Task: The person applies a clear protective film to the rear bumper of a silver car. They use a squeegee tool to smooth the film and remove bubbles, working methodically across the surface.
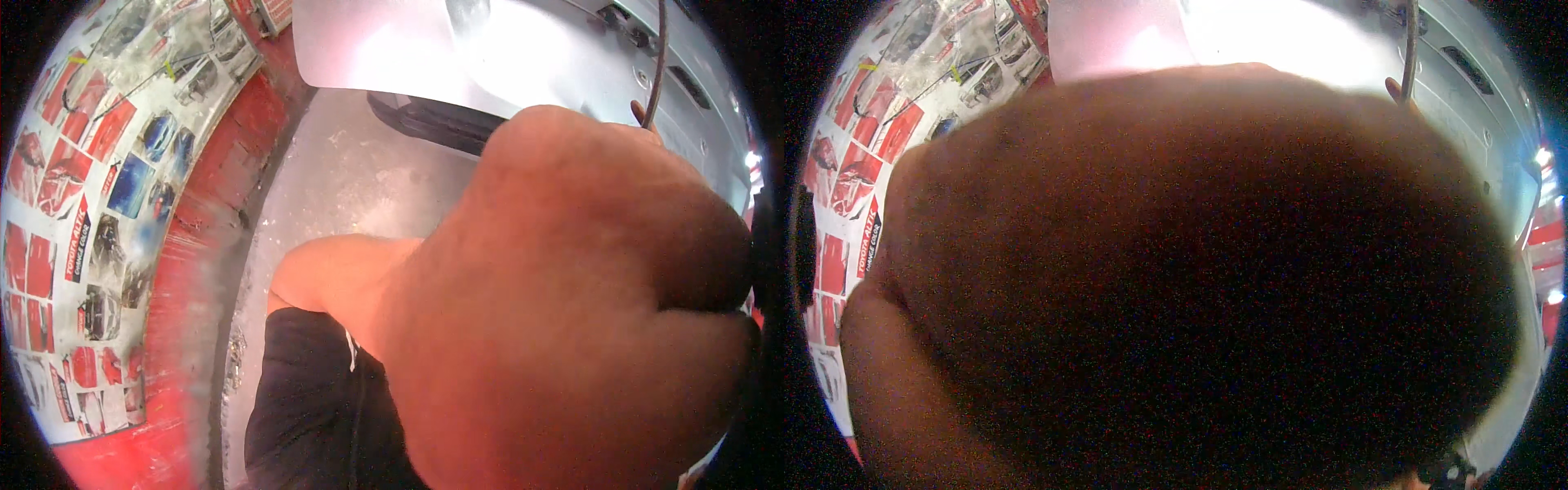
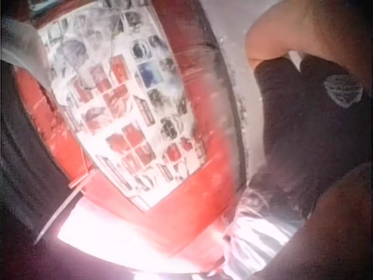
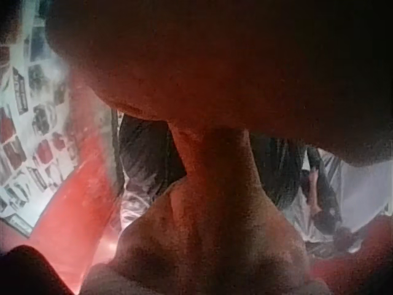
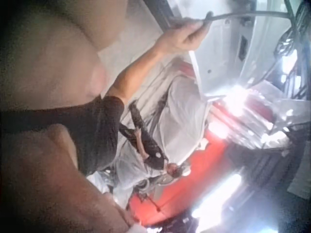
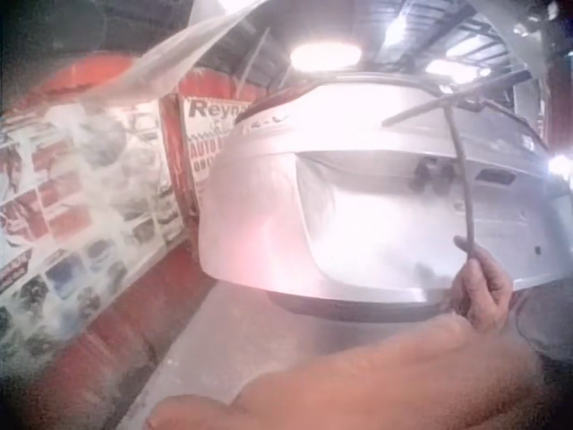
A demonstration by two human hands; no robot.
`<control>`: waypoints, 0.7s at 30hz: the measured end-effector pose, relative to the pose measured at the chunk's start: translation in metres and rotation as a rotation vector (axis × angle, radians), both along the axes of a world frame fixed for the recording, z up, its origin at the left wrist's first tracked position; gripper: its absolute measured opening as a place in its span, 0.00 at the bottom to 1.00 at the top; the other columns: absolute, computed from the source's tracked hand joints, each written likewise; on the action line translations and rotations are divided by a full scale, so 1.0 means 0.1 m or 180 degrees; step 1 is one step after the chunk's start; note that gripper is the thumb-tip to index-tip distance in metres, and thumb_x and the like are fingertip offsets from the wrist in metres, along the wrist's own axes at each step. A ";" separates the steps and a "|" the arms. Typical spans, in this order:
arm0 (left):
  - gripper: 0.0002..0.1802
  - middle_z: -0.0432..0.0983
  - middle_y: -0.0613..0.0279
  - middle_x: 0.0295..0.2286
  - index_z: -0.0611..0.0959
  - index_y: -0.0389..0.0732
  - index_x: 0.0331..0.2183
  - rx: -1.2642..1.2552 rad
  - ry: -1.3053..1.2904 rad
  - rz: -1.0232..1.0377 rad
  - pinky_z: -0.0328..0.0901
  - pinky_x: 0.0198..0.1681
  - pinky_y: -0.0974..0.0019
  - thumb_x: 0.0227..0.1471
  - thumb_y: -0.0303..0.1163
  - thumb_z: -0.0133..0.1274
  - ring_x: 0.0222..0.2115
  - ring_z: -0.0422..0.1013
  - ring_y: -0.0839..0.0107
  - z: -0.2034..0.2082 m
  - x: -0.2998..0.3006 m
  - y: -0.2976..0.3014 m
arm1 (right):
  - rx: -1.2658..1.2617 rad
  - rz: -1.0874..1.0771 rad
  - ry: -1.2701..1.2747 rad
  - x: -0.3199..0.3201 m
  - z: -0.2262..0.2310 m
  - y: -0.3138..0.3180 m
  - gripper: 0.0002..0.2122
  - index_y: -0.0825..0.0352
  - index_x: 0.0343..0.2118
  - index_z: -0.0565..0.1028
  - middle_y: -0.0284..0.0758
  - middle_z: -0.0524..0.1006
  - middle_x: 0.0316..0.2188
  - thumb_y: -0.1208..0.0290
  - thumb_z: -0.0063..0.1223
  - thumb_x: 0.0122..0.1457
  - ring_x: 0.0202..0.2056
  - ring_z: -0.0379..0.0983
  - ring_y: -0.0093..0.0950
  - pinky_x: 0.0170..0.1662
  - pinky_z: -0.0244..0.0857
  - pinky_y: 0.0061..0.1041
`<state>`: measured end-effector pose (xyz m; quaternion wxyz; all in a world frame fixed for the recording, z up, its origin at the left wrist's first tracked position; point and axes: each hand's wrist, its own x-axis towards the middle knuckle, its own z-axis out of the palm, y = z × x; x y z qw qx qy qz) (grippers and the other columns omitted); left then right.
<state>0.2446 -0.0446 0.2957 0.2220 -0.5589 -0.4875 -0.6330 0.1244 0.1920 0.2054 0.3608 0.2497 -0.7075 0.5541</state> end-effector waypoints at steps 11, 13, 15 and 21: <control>0.13 0.78 0.53 0.28 0.84 0.34 0.34 -0.0048 -0.0019 0.0087 0.66 0.34 0.62 0.53 0.35 0.63 0.27 0.74 0.61 0.07 -0.01 -0.06 | -0.0222 -0.0369 -0.0221 0.07 0.12 -0.09 0.20 0.76 0.60 0.74 0.25 0.66 0.20 0.66 0.47 0.73 0.19 0.59 0.13 0.24 0.68 0.19; 0.13 0.78 0.53 0.28 0.83 0.35 0.34 -0.0052 -0.0001 0.0129 0.66 0.33 0.62 0.52 0.35 0.64 0.27 0.74 0.61 0.07 -0.01 -0.06 | -0.0275 -0.0376 -0.0200 0.06 0.13 -0.13 0.20 0.76 0.60 0.74 0.24 0.66 0.20 0.66 0.47 0.73 0.19 0.60 0.13 0.24 0.68 0.19; 0.12 0.77 0.54 0.27 0.83 0.35 0.33 -0.0056 0.0010 0.0121 0.66 0.32 0.62 0.52 0.34 0.64 0.26 0.74 0.61 0.07 -0.03 -0.05 | -0.0348 -0.0456 -0.0244 0.06 0.13 -0.14 0.20 0.75 0.60 0.74 0.24 0.66 0.20 0.67 0.47 0.73 0.19 0.60 0.13 0.24 0.69 0.20; 0.11 0.77 0.56 0.25 0.83 0.36 0.31 -0.0178 0.0078 0.0227 0.65 0.30 0.62 0.50 0.33 0.66 0.24 0.73 0.61 0.19 -0.05 -0.10 | -0.0131 -0.0364 -0.0184 0.05 0.17 -0.07 0.19 0.75 0.59 0.75 0.24 0.65 0.19 0.67 0.47 0.73 0.19 0.61 0.13 0.22 0.69 0.19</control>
